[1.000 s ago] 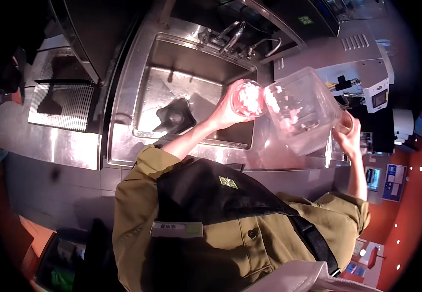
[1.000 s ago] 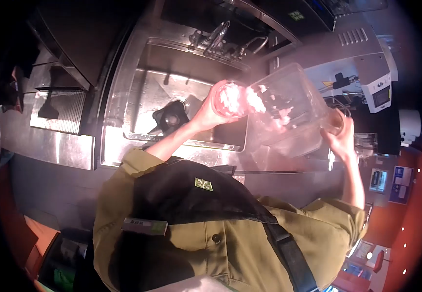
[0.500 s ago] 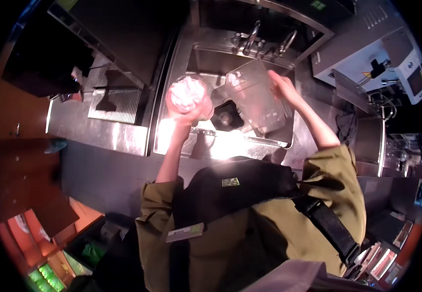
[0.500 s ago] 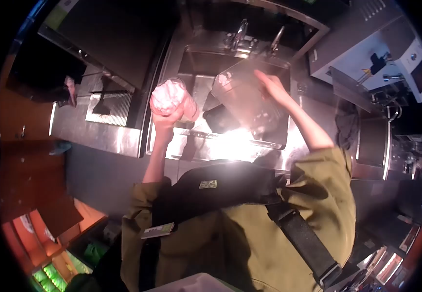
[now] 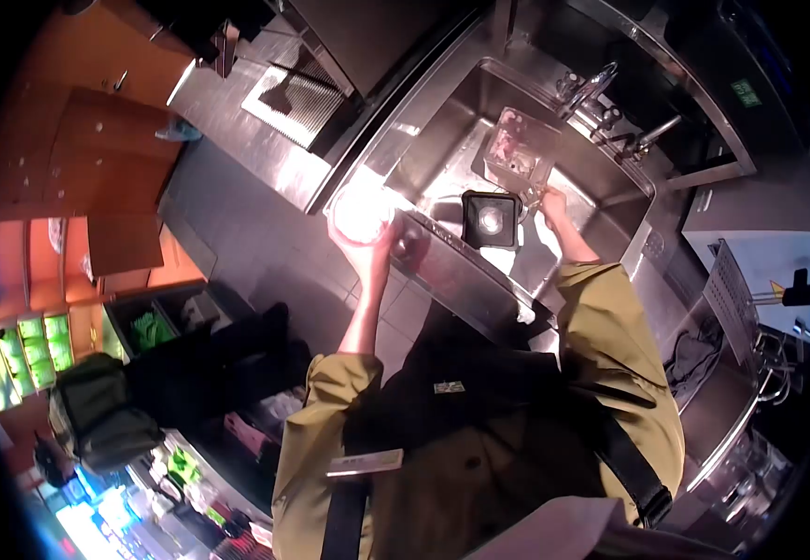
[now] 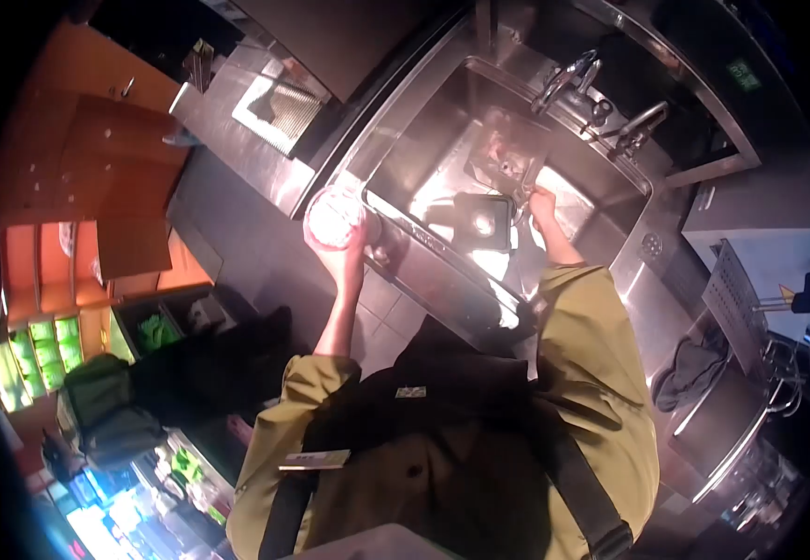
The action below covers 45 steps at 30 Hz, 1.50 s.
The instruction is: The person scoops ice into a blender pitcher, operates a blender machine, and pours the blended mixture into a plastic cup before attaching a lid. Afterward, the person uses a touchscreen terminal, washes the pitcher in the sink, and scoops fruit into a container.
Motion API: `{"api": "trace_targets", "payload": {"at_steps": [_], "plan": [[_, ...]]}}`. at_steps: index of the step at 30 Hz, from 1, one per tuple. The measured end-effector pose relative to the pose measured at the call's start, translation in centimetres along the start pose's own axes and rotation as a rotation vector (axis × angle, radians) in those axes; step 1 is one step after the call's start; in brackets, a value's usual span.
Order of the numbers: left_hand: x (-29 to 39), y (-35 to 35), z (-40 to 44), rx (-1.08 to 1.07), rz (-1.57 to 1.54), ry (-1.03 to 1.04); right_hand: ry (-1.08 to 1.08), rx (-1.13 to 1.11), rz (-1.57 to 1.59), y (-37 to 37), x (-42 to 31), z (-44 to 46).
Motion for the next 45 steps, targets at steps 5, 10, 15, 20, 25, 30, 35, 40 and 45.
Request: {"api": "trace_targets", "payload": {"at_steps": [5, 10, 15, 20, 25, 30, 35, 40, 45], "plan": [[-0.7, -0.8, -1.0, 0.174, 0.072, 0.072, -0.082, 0.158, -0.073, -3.4, -0.5, 2.8], [-0.2, -0.8, -1.5, 0.2, 0.121, 0.14, -0.127, -0.117, -0.586, -1.1, -0.8, 1.8], [-0.2, -0.4, -2.0, 0.191, 0.131, 0.107, -0.468, -0.141, -1.429, 1.3, -15.1, -6.6], [-0.8, -1.8, -2.5, 0.232, 0.18, 0.008, -1.006, 0.256, -1.558, -1.7, -23.8, -3.3], [1.7, -5.2, -4.7, 0.194, -0.186, -0.091, -0.995, 0.202, -2.298, -3.9, -21.8, -2.8], [-1.0, -14.6, -8.7, 0.407, -0.159, -0.191, -0.838, 0.163, -2.559, -5.4, -20.6, -3.4], [0.6, -28.4, -16.4, 0.481, 0.072, 0.021, -0.889, 0.099, -2.504, -4.3, -18.3, 0.5], [3.1, -41.0, -32.9, 0.972, 0.314, -0.061, -1.035, -1.006, -1.379, 18.9, -11.7, -15.9], [6.0, -51.4, -49.7, 1.288, 0.318, -0.037, -1.215, -1.518, -1.244, 34.3, -2.8, -53.8]]}}
Point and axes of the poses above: each hand's wrist, its own z-axis towards the middle knuckle, its own y-axis out of the palm, x = y × z, the point moved 9 cm from there along z, towards the middle knuckle, and after that the axes turned 1 degree about -z, right-handed, at the moved point
